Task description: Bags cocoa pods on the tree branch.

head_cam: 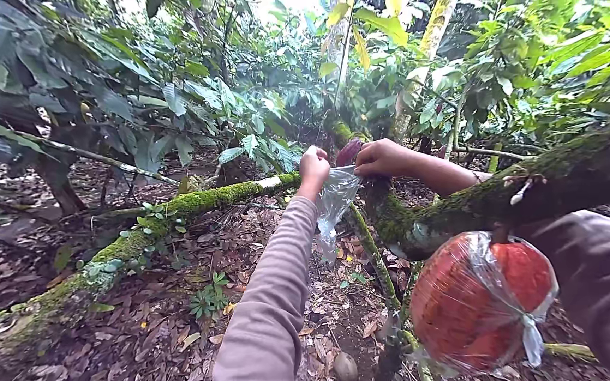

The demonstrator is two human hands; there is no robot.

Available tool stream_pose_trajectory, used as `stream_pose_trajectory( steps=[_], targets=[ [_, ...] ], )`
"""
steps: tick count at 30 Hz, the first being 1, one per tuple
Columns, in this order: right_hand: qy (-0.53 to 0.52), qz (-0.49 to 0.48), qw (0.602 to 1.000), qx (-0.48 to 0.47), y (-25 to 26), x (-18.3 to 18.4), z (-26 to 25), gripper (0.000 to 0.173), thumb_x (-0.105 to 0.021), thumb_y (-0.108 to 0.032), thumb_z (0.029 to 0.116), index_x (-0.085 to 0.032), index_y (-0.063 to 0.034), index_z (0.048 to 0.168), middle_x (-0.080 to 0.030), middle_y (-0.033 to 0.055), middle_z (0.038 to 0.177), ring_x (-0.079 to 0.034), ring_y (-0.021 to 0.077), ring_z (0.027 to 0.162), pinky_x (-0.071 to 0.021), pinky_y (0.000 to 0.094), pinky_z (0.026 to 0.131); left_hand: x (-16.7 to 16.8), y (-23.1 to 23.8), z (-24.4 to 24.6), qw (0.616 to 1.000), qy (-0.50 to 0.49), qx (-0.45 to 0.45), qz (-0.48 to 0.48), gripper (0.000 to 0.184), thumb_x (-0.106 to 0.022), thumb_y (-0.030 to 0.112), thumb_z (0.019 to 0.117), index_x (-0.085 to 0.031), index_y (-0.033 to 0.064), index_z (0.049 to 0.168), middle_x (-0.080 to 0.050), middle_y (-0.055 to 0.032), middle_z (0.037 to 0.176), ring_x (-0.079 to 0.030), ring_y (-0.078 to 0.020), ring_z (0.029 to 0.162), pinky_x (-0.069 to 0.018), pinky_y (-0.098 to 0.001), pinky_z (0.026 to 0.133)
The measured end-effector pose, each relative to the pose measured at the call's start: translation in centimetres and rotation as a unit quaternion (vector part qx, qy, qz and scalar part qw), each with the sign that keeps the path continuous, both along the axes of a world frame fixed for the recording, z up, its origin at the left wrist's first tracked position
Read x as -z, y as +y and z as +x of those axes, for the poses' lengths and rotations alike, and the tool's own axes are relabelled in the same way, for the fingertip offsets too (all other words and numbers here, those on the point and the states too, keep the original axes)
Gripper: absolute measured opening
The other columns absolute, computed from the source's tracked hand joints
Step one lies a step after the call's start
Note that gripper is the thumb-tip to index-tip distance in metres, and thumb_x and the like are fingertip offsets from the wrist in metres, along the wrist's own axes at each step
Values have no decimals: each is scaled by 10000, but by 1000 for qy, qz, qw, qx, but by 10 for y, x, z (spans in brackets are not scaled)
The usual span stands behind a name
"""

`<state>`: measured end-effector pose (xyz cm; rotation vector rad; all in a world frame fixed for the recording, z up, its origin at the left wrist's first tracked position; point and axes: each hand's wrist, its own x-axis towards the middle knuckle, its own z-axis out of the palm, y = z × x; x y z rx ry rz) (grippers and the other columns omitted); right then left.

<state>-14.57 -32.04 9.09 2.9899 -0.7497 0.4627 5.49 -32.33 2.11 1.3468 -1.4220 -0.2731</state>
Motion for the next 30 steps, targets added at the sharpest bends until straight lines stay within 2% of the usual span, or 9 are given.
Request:
stream_pose_trajectory(
  steps=[2, 4, 6, 8, 12, 17, 22, 27, 30],
  targets=[
    [1, -2, 1000, 5, -1, 0, 1, 176, -683, -132, 975, -751, 24, 929, -681, 183, 956, -646, 299, 931, -492, 504, 880, 10, 2, 5, 987, 96, 101, -81, 275, -460, -14, 983, -629, -56, 1196, -676, -192, 1109, -654, -250, 1009, -528, -420, 903],
    [3, -7, 1000, 4, -2, 1, 3, 173, -693, -136, 967, -754, 19, 922, -681, 187, 969, -645, 307, 943, -489, 513, 884, 13, 11, 11, 964, 152, 205, -78, 298, -409, 12, 978, -624, -37, 1178, -665, -121, 998, -630, -166, 886, -531, -356, 814],
    [-4, -15, 1000, -15, -7, 3, 3, 162, -715, -131, 944, -757, 22, 915, -674, 194, 971, -641, 320, 938, -488, 527, 872, 16, 17, 21, 958, 84, 273, -35, 333, -473, 22, 939, -613, -43, 1234, -651, -116, 1023, -620, -160, 915, -526, -361, 840],
    [-25, -20, 999, -44, -16, 5, 2, 143, -740, -125, 912, -764, 16, 906, -681, 192, 989, -647, 325, 959, -494, 541, 877, 18, 17, 29, 956, 14, 292, 10, 253, -612, -9, 924, -637, -71, 1168, -673, -137, 1016, -626, -152, 895, -529, -357, 844],
    [-57, 22, 995, -76, -9, 6, 2, 98, -757, -79, 876, -752, 18, 894, -696, 167, 1014, -657, 260, 945, -521, 472, 868, 20, 14, 39, 958, 2, 284, 47, 119, -658, -5, 934, -635, -61, 1037, -660, -81, 901, -604, -88, 776, -528, -296, 766],
    [-54, 70, 992, 93, 82, -4, 19, 26, -697, 26, 933, -719, 35, 921, -704, 139, 860, -660, 200, 770, -540, 387, 780, 15, 7, 41, 968, 32, 250, 13, 165, -573, 29, 998, -639, -63, 1117, -659, -109, 952, -606, -126, 837, -525, -341, 818],
    [-61, 63, 996, -10, -14, 4, 16, 117, -683, -111, 968, -735, -5, 969, -729, 87, 840, -688, 174, 783, -545, 445, 812, 1, -6, 25, 985, -10, 169, 31, 243, -488, 67, 1063, -673, -43, 1176, -677, -202, 1146, -628, -244, 1065, -469, -455, 979],
    [-84, 65, 993, 52, -13, 1, 20, 202, -646, -176, 1013, -705, 10, 962, -705, 90, 810, -659, 190, 756, -518, 462, 799, -8, -23, 13, 991, 34, 127, 9, 239, -486, 30, 1030, -668, -21, 1177, -671, -171, 1075, -621, -212, 917, -503, -411, 846],
    [-137, 37, 988, 55, -16, 5, 14, 248, -617, -174, 1020, -672, 62, 967, -665, 186, 886, -637, 277, 831, -496, 509, 812, -13, -23, 7, 997, 13, 71, 40, 314, -572, -24, 942, -658, -2, 1244, -671, -219, 1164, -652, -318, 1015, -514, -498, 909]
  ],
)
